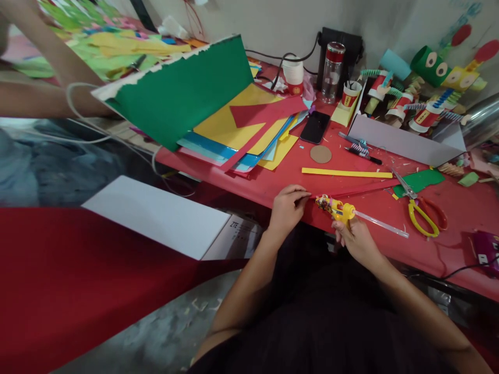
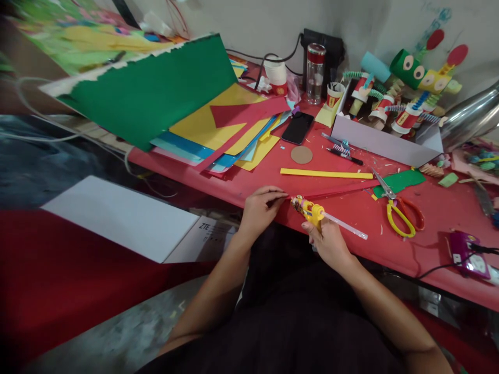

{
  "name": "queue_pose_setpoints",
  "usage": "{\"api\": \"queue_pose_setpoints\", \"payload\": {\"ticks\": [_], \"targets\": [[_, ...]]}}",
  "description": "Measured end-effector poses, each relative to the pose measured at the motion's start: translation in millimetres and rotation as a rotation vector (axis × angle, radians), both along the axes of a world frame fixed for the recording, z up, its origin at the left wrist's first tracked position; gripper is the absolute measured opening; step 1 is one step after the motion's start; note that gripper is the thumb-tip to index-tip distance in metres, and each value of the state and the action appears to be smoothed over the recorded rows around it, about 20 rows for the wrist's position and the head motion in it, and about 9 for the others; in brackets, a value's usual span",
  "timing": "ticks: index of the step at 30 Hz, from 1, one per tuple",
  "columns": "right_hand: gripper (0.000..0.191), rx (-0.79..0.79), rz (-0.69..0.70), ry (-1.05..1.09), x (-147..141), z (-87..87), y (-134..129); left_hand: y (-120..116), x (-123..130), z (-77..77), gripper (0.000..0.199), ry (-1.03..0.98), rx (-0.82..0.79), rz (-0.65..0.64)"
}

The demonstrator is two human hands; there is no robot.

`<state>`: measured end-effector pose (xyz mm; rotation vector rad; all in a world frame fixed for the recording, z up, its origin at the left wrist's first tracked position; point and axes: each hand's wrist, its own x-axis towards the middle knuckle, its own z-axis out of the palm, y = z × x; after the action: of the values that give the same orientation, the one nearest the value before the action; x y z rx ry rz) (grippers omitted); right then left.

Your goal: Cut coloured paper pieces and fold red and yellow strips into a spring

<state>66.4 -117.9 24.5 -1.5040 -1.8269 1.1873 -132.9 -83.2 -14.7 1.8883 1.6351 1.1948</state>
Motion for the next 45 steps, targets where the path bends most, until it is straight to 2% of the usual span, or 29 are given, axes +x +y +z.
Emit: {"api": "queue_pose_setpoints", "payload": {"ticks": [9, 15, 21, 32, 39, 42, 45], "targets": [[0.052, -0.025, 0.001, -0.046, -1.4, 6.8, -0.6, 0.0, -0.1, 4.4, 0.015, -0.014, -0.048, 0.01], [0.051, 0.027, -0.023, -0.075, 8.2, 8.1, 0.8, 1.5, 0.3, 2.4, 0.014, -0.047, -0.089, 0.023], [0.053, 0.045, -0.074, -0.134, 26.4, 10.7, 3.0, 1.0, -0.4, 2.8, 0.012, -0.057, -0.092, 0.025], [0.053, 0.03, -0.291, -0.244, 75.2, 9.3, 13.2, 0.9, -1.2, 2.4, 0.012, -0.067, -0.091, 0.031], [0.052, 0.015, -0.281, -0.308, 76.5, 9.8, 13.2, 1.8, -3.2, 0.6, 0.013, -0.054, -0.089, 0.026], [0.051, 0.054, -0.301, -0.316, 81.7, 12.3, 11.4, 2.0, -3.5, 0.6, 0.014, -0.046, -0.104, 0.027], [0.052, 0.111, -0.377, -0.324, 101.9, 20.1, 9.0, 1.3, -3.2, 1.0, 0.015, -0.027, -0.103, 0.028]]}}
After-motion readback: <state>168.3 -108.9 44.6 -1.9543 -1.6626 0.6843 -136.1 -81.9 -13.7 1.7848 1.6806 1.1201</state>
